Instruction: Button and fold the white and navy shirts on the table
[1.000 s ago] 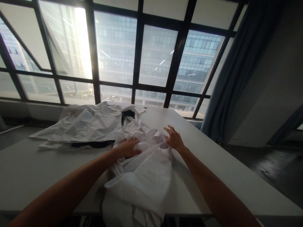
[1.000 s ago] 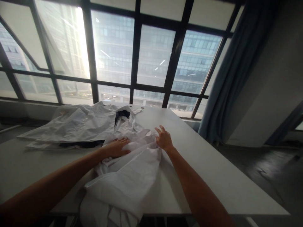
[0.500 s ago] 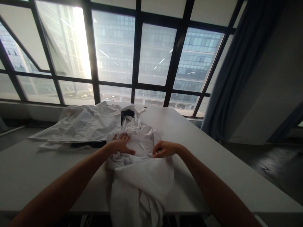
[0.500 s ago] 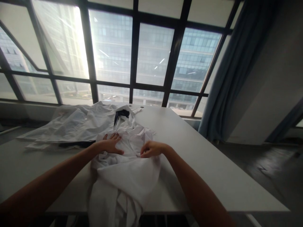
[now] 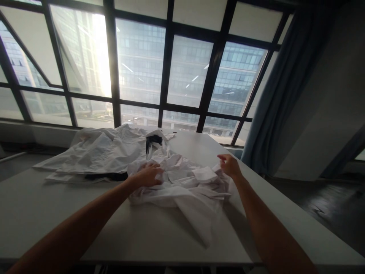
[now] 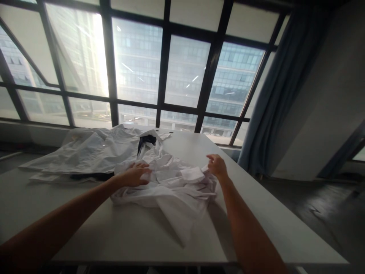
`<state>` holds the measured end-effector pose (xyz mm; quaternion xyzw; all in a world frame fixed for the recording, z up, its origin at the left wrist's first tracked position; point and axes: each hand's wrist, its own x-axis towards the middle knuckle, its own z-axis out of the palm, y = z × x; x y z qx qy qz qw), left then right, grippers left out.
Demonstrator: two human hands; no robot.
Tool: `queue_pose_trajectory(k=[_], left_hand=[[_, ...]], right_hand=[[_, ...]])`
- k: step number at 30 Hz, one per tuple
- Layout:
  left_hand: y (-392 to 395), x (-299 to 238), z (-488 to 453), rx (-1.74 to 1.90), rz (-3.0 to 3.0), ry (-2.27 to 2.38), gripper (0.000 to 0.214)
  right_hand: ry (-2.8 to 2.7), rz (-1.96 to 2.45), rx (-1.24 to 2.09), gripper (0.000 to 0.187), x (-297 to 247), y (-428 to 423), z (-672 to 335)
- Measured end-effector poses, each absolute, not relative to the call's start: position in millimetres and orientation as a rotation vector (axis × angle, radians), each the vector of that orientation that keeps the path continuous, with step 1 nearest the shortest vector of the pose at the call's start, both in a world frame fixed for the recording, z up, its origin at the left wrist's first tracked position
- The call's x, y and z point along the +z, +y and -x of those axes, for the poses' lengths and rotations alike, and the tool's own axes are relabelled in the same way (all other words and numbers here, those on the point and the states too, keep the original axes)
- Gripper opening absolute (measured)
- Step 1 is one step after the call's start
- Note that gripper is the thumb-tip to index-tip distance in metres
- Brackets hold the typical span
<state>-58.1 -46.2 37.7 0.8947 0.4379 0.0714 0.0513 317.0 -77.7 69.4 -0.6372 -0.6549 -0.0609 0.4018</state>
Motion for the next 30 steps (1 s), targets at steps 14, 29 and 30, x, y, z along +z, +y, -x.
queue_pose_trajectory(k=[14,29,30], left_hand=[[-62,37,50,0.23,-2.506,0.713,0.018],[-67,19,19,0.804,-1.956,1.058,0.03],[-68,20,19,0.831,-1.966,1.063,0.028]], right_hand=[[-2.542,1.457,0.117,0.019,42,-106,-158],[-1.92,1.303,0.654,0.024,38,-95,-164],[-1.921,1.3,0.645,0.024,38,-94,-164]])
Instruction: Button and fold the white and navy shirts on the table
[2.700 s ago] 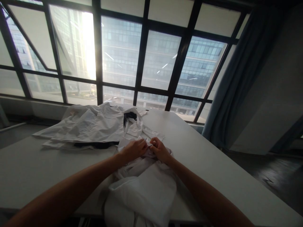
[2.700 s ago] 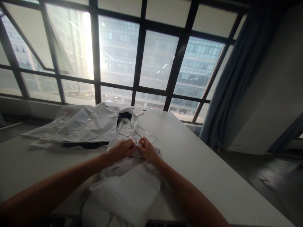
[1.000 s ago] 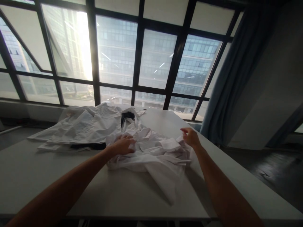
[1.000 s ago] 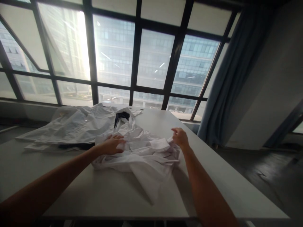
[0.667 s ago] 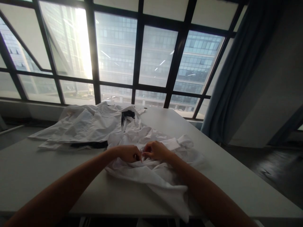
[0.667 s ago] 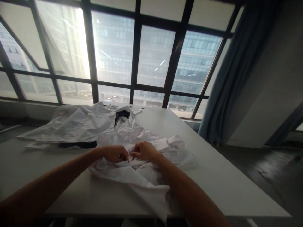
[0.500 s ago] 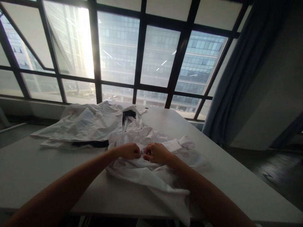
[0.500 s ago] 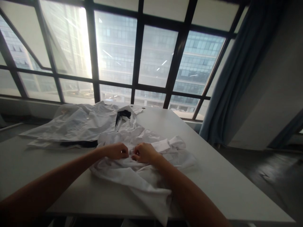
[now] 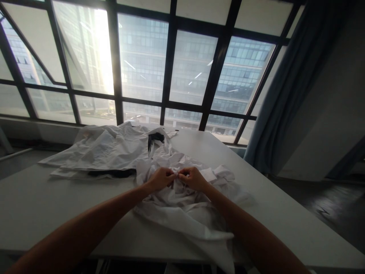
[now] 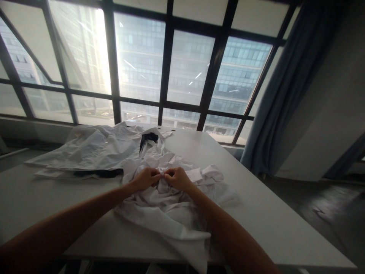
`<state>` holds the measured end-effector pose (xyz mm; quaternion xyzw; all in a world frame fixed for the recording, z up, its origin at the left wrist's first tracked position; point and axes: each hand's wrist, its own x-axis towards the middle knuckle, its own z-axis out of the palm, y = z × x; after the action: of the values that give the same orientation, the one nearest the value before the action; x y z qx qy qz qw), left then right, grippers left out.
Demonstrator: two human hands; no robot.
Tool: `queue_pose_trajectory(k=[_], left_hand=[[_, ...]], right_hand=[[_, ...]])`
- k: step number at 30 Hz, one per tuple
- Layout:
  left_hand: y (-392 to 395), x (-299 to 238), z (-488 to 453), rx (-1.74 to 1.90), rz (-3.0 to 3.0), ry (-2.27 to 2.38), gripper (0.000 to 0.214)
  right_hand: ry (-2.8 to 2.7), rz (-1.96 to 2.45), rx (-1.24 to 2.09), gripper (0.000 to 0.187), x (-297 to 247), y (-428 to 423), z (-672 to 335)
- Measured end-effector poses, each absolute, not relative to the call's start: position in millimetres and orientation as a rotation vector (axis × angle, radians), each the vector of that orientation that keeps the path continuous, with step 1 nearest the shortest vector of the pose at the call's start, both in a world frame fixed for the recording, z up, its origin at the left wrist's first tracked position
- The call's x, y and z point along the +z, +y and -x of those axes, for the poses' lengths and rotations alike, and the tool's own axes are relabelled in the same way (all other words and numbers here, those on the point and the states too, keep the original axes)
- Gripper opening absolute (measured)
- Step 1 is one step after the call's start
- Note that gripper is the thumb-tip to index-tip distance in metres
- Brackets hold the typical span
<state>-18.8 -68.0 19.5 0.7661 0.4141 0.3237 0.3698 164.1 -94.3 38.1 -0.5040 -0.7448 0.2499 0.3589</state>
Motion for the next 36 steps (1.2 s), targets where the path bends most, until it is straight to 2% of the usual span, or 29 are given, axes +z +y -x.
queue_pose_trajectory(k=[8,13,17,23,28,36], left_hand=[[-72,19,16,0.961,-2.174,0.981,0.015],[-66,16,19,0.92,-2.21,0.899,0.019],[-67,20,20,0.887,-2.26,1.036,0.03],[-75,24,18,0.977,-2.301,1.043,0.023],[-80,25,16,0.969,-2.24,0.988,0.029],[-76,19,17,1.037,-2.138,0.975,0.024]], right_hand=[[-1.897,1.327,0.695,0.02,35,-89,-170],[-1.883,1.288,0.795,0.021,34,-88,-172],[-1.867,1.234,0.74,0.019,34,-89,-170],[-1.918,1.235,0.63,0.018,34,-89,-169],[-1.959,1.182,0.709,0.021,34,-89,-171],[-1.914,1.091,0.813,0.028,35,-89,-174]])
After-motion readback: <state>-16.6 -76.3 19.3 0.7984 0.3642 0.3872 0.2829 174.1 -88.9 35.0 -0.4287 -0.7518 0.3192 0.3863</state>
